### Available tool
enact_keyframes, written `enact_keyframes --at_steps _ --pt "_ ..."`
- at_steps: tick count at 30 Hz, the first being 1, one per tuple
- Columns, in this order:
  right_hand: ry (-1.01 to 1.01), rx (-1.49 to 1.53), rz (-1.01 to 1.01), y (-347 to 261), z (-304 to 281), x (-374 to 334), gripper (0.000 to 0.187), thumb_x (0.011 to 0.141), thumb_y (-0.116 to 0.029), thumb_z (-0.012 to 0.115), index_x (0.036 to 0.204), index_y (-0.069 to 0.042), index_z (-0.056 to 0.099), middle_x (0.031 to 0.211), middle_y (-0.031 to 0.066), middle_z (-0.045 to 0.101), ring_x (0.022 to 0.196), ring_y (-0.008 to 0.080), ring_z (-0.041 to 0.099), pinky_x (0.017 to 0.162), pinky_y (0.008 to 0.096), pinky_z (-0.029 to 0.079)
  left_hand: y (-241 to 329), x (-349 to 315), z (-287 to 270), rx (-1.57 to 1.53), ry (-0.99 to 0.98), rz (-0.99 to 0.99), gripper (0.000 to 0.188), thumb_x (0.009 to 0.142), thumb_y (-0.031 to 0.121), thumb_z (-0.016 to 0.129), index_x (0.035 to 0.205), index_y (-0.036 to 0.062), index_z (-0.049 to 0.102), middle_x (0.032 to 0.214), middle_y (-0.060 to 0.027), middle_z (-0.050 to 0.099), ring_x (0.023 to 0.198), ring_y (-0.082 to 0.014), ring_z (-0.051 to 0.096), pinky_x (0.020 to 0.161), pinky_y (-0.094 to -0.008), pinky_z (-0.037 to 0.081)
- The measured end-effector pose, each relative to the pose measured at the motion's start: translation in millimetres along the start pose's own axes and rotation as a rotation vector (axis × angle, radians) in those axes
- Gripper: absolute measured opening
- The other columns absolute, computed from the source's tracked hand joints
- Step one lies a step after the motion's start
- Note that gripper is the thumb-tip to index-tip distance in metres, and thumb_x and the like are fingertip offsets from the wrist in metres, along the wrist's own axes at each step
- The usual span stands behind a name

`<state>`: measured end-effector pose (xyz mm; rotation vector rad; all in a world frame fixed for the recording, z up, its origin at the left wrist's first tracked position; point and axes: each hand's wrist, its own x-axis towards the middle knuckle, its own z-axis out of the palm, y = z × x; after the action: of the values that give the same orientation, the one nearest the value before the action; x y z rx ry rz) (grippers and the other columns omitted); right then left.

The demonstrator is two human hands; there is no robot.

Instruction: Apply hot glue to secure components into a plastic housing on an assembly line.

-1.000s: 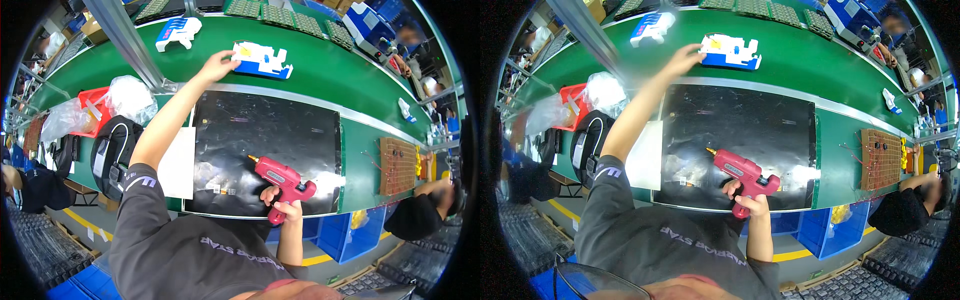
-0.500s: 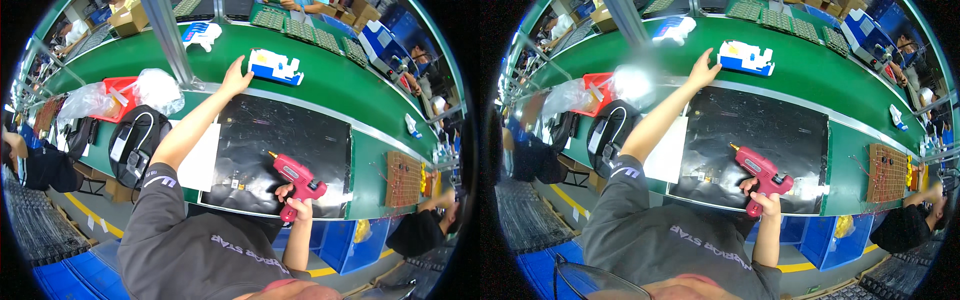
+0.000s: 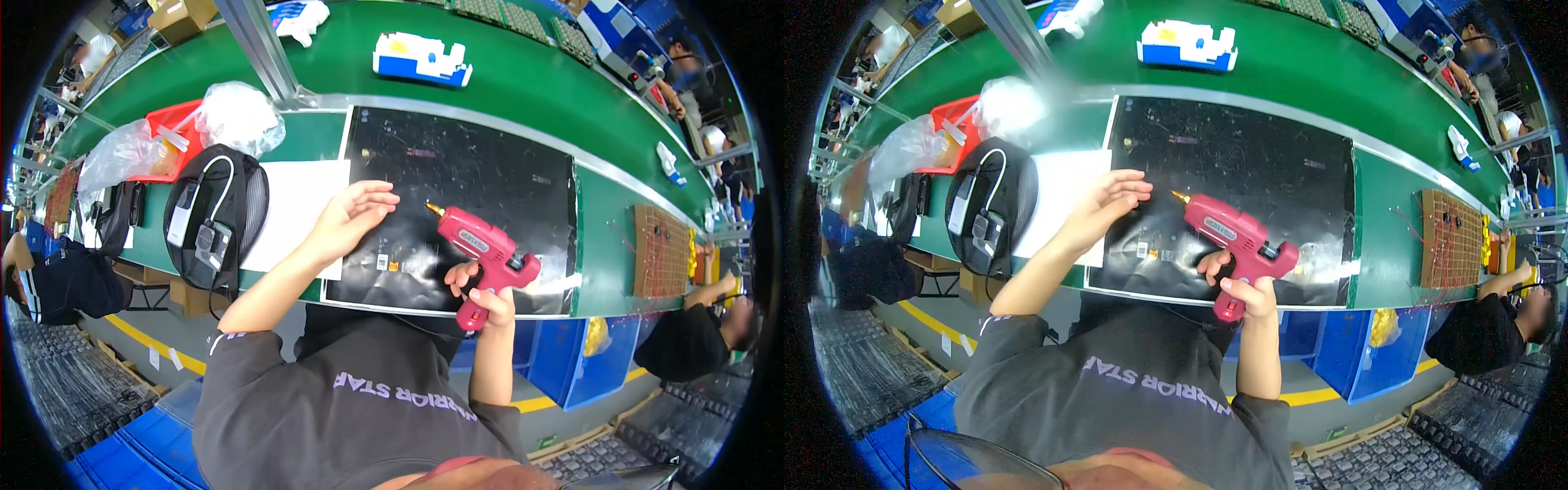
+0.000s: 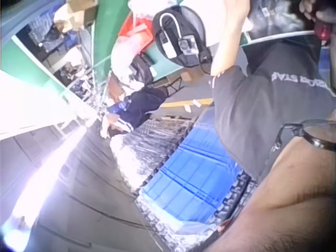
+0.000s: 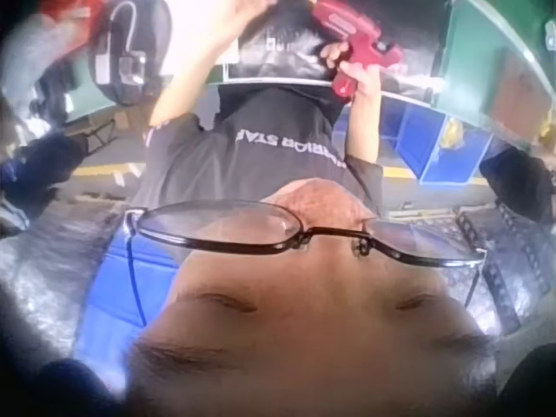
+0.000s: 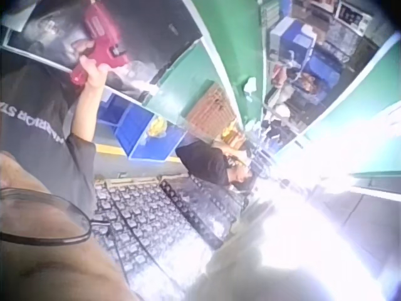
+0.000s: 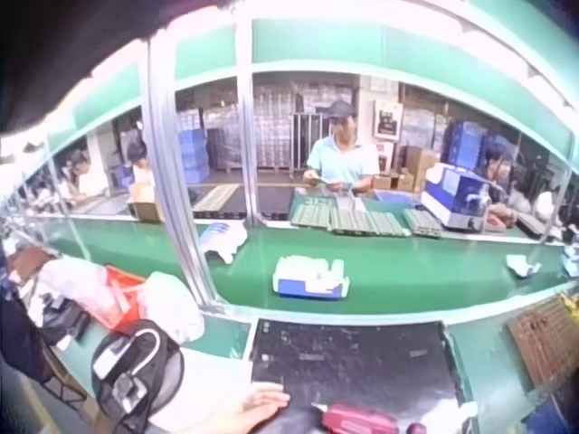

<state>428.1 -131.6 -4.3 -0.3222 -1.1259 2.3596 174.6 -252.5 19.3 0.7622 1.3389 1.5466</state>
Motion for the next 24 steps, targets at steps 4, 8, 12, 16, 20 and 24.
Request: enact_keyframes --at_steps 4,8,12,16,20,24 --pt "-0.013 0.045 0.038 0.1 8.5 -2.5 0.037 0.066 -0.007 0.065 0.101 -0.001 0.054 0.085 0.0147 0.058 0.087 0.0322 0.057 0.065 0.0345 0.045 -1.2 -22.1 23.1 -0.028 -0.009 0.121 0.041 0.089 -0.001 0.056 0.129 -0.0001 0.047 0.122 -0.0129 0.057 0.114 -0.0182 0.054 0.097 -0.0306 0.042" --pt "-0.004 0.051 0.047 -0.1 15.5 -5.3 0.037 0.066 -0.008 0.065 0.1 -0.001 0.054 0.084 0.014 0.058 0.087 0.0314 0.058 0.064 0.0339 0.045 3.2 -27.8 38.6 -0.037 0.017 0.158 0.047 0.087 -0.001 0.058 0.132 0.001 0.044 0.129 -0.0117 0.053 0.118 -0.0199 0.052 0.099 -0.0315 0.04" --pt "-0.014 0.031 0.071 -0.7 20.3 -9.5 0.038 0.065 -0.008 0.065 0.1 -0.001 0.053 0.084 0.0136 0.058 0.087 0.0309 0.058 0.065 0.0335 0.045 7.1 -22.7 42.4 -0.107 0.037 0.186 0.057 0.087 -0.002 0.055 0.139 0.0005 0.032 0.14 -0.0154 0.042 0.127 -0.0231 0.045 0.104 -0.0341 0.036" --pt "-0.063 0.02 0.069 -1.6 19.7 -12.0 0.035 0.069 -0.007 0.063 0.1 -0.002 0.051 0.085 0.0141 0.06 0.085 0.0299 0.059 0.078 0.0404 0.045 9.7 -4.1 19.8 0.267 0.005 0.412 0.058 0.085 -0.003 0.054 0.14 0.0019 0.035 0.138 -0.014 0.045 0.125 -0.0236 0.047 0.102 -0.0339 0.036" --pt "-0.047 0.001 0.066 1.8 20.0 -14.8 0.036 0.066 -0.007 0.063 0.1 -0.002 0.052 0.085 0.0141 0.059 0.087 0.0312 0.059 0.072 0.0376 0.046 20.4 12.3 12.8 0.676 0.029 0.564 0.031 0.083 0.003 0.059 0.114 0.0027 0.061 0.109 -0.0163 0.063 0.1 -0.0294 0.062 0.084 -0.0326 0.049" --pt "-0.014 -0.01 0.042 0.8 21.6 -17.4 0.038 0.064 -0.007 0.064 0.1 -0.001 0.054 0.084 0.0141 0.059 0.086 0.0313 0.059 0.067 0.0351 0.046 10.7 -4.4 3.2 0.739 -0.145 0.349 0.011 0.081 0.01 0.064 0.087 0.0018 0.068 0.081 -0.0129 0.066 0.08 -0.0292 0.064 0.07 -0.0355 0.051"
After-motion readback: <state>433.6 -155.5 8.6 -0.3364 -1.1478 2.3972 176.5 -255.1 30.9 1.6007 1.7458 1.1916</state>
